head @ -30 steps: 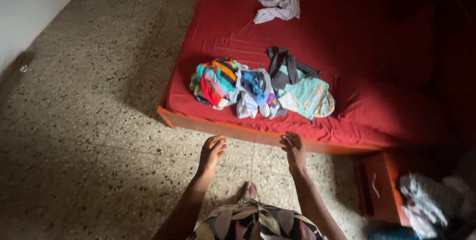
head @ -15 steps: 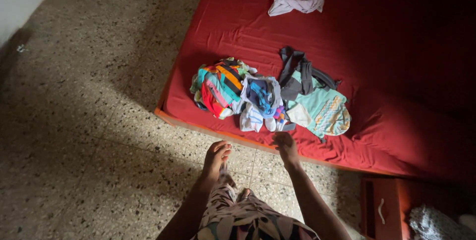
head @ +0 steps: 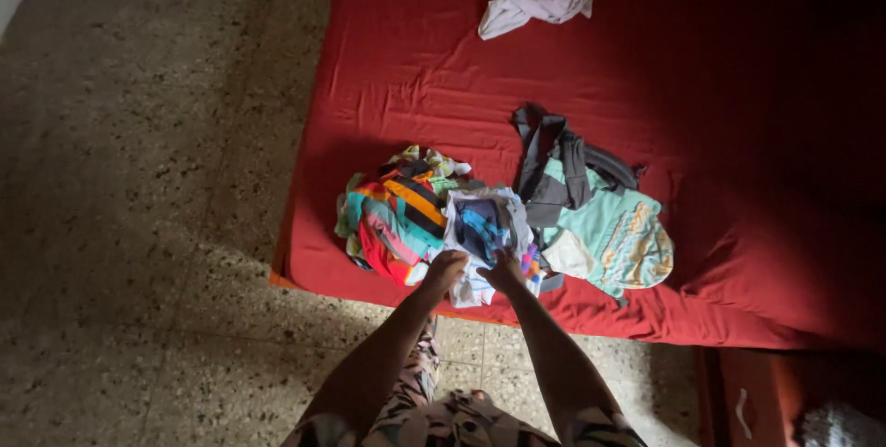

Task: Packing several items of baby clothing into a suitcase.

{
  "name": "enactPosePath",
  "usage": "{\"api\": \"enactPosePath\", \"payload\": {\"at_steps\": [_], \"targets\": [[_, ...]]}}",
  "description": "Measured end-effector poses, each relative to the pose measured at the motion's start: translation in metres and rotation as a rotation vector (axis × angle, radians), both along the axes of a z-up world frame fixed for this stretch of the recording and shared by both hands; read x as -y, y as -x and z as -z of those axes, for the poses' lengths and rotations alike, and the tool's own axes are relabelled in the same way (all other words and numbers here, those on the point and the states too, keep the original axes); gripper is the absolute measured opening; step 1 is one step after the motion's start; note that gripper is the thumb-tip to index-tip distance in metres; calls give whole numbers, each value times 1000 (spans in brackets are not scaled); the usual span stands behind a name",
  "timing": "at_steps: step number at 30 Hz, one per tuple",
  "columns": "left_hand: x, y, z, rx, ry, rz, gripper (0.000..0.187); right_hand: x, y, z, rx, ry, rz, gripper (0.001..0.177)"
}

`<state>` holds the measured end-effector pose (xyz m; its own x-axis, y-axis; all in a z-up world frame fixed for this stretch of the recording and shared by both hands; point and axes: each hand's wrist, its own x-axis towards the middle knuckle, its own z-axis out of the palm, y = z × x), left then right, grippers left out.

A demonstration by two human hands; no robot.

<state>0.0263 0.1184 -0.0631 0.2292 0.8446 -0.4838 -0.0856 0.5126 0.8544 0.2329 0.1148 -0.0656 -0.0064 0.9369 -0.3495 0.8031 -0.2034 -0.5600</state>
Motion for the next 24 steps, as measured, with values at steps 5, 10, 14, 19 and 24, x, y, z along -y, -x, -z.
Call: {"api": "enactPosePath", "payload": {"at_steps": [5, 10, 14, 19, 24], "targets": [[-57, 3, 25, -47, -54, 22, 24, -44, 34, -29, 87, 35, -19, 97], [-57, 11, 50, -102, 82, 2, 17, -54, 45, -24, 269, 145, -73, 94], [-39, 19, 54, -111, 240, 104, 20, -53, 48, -20, 267, 1, 0, 61], [-62, 13, 42, -98, 381, 143, 33, -50, 42, -25, 137, -321, 213, 20], [-119, 6, -105, 105, 736, -95, 55, -7, 75, -135, -63, -493, 131, 24]]}}
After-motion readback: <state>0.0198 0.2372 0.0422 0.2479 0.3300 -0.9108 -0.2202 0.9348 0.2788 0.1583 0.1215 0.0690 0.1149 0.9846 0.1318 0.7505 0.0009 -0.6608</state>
